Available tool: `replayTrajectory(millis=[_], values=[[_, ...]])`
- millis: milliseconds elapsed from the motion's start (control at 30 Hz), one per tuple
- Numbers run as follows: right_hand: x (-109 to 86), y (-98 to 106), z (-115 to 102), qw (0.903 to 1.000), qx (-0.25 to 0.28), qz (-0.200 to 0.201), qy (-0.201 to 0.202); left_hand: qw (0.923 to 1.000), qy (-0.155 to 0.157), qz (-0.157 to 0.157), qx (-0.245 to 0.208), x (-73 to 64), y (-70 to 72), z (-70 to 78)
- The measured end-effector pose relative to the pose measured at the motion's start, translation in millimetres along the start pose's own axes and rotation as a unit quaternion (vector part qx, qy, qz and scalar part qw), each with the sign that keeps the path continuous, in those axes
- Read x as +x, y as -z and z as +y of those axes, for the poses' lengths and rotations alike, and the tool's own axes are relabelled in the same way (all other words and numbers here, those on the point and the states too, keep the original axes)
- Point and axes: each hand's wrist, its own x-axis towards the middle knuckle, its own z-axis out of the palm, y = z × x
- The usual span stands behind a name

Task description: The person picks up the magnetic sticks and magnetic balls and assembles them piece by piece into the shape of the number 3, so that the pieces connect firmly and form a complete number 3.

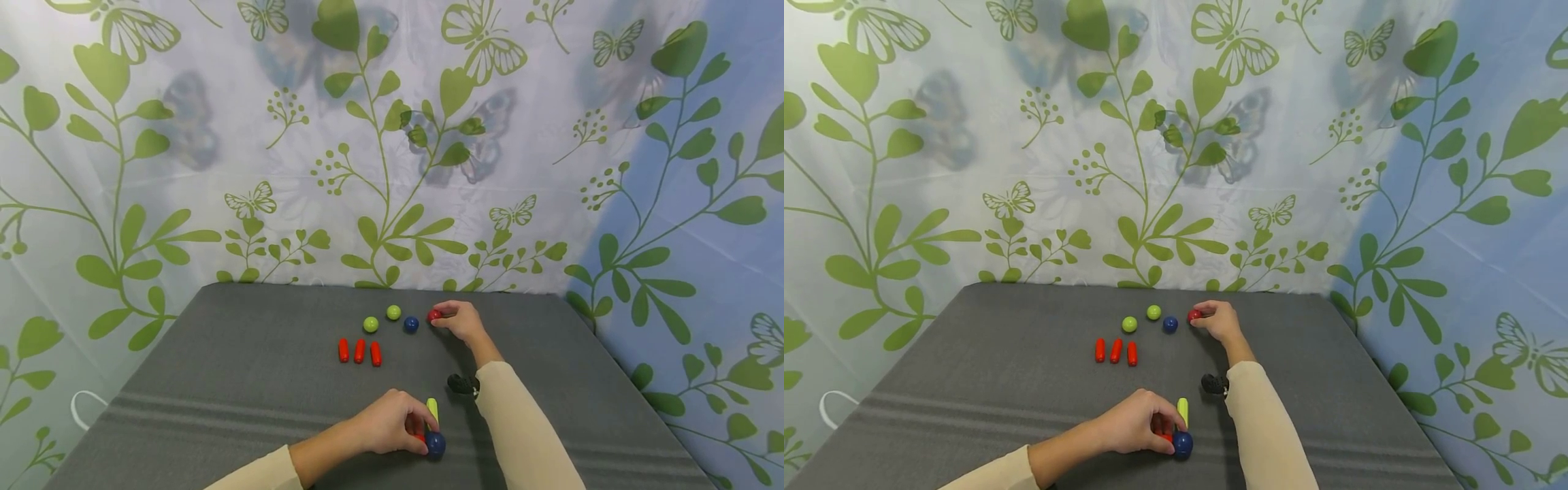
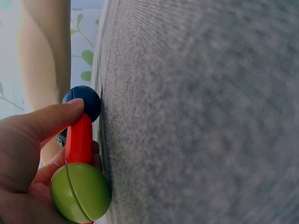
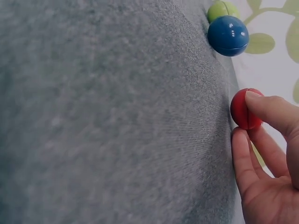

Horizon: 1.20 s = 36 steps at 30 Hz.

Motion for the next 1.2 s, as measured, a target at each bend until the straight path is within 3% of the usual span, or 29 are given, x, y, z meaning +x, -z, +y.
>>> replayTrajectory(millis=[233,533,733,1200], values=[[-9.0,2.3,1.6,0.9998,0.021,-0.008,-0.002,0.9998,-0.003,0.009,0.017,-0.4,-1.4,1.1],[-31.5,9.6,3.3,0.999,0.017,-0.041,-0.004,0.9998,0.014,0.0,-0.014,-2.6,-0.7,1.4],[-48.4,13.5,6.5,0.9986,0.005,-0.053,-0.003,0.9999,0.015,-0.002,0.003,-1.9,-1.6,1.8],[-87.8,19.0,-5.1,0.9897,0.06,-0.13,-0.005,0.9991,0.012,0.004,0.041,-1.1,-2.1,3.8]])
